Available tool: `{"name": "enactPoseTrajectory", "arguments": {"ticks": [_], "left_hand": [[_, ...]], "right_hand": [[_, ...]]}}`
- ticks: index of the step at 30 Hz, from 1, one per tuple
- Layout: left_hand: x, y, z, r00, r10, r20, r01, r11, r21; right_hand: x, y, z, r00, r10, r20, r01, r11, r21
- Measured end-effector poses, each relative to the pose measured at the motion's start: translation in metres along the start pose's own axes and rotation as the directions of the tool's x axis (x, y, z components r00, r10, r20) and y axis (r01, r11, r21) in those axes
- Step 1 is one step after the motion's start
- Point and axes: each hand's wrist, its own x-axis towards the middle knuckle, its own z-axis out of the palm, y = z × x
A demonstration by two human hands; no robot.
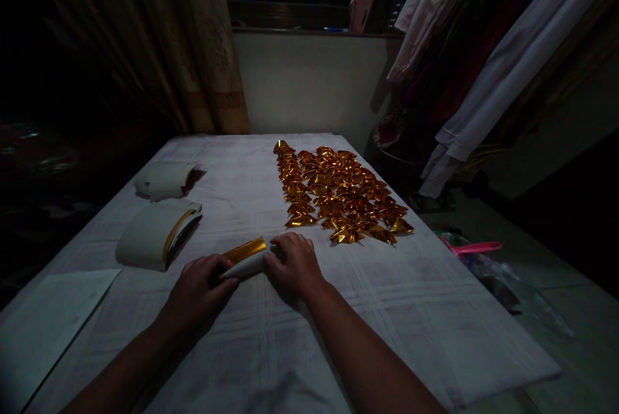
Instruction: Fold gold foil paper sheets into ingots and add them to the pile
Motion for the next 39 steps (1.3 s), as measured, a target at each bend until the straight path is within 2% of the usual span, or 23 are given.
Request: {"name": "enactPoseTrajectory", "arguments": {"ticks": [3, 6, 9, 15, 17, 21, 23, 25, 27, 29, 32, 34, 36, 39], "left_hand": [[0.0, -0.004, 0.003, 0.998, 0.0, -0.062, -0.003, 0.999, -0.039], [-0.001, -0.007, 0.005, 0.996, -0.056, -0.066, 0.05, 0.994, -0.094], [-0.001, -0.007, 0.005, 0.997, -0.061, -0.052, 0.051, 0.984, -0.173], [0.009, 0.002, -0.002, 0.993, -0.064, -0.094, 0.027, 0.935, -0.353], [0.017, 0.005, -0.005, 0.991, -0.104, -0.079, 0.059, 0.897, -0.438], [0.035, 0.009, -0.004, 0.983, -0.177, -0.04, 0.117, 0.787, -0.606], [0.042, 0.007, 0.0, 0.98, -0.2, 0.004, 0.159, 0.762, -0.627], [0.047, 0.002, 0.006, 0.979, -0.203, 0.018, 0.177, 0.799, -0.575], [0.047, -0.005, 0.012, 0.988, -0.152, -0.041, 0.117, 0.883, -0.455], [0.043, -0.011, 0.016, 0.99, -0.045, -0.136, 0.001, 0.952, -0.307], [0.035, -0.014, 0.017, 0.963, 0.164, -0.215, -0.192, 0.975, -0.115], [0.028, -0.01, 0.016, 0.93, 0.334, -0.151, -0.342, 0.939, -0.033], [0.022, -0.004, 0.016, 0.885, 0.464, -0.024, -0.464, 0.886, 0.0], [0.016, 0.001, 0.02, 0.859, 0.498, 0.118, -0.507, 0.86, 0.061]], "right_hand": [[0.0, 0.003, 0.001, 0.999, -0.04, 0.031, 0.039, 0.999, 0.017], [0.0, 0.006, 0.004, 0.996, -0.082, 0.038, 0.081, 0.996, 0.03], [0.0, 0.009, 0.006, 0.993, -0.118, -0.002, 0.118, 0.992, 0.044], [0.004, 0.008, 0.002, 0.981, -0.161, -0.109, 0.177, 0.971, 0.16], [0.004, 0.003, -0.001, 0.985, -0.124, -0.119, 0.152, 0.953, 0.261], [0.003, -0.007, -0.005, 0.997, 0.058, -0.054, -0.026, 0.884, 0.467], [0.004, -0.008, -0.005, 0.989, 0.141, -0.053, -0.099, 0.871, 0.481], [0.006, -0.005, -0.004, 0.978, 0.2, -0.063, -0.155, 0.893, 0.422], [0.009, -0.002, -0.003, 0.97, 0.237, -0.054, -0.21, 0.931, 0.299], [0.012, 0.0, -0.002, 0.967, 0.252, -0.037, -0.244, 0.958, 0.149], [0.014, -0.001, -0.003, 0.965, 0.26, -0.02, -0.26, 0.964, -0.044], [0.015, -0.004, -0.003, 0.966, 0.258, -0.01, -0.258, 0.959, -0.118], [0.015, -0.005, -0.003, 0.968, 0.251, -0.001, -0.248, 0.957, -0.151], [0.015, -0.007, -0.002, 0.966, 0.26, -0.007, -0.258, 0.955, -0.143]]}}
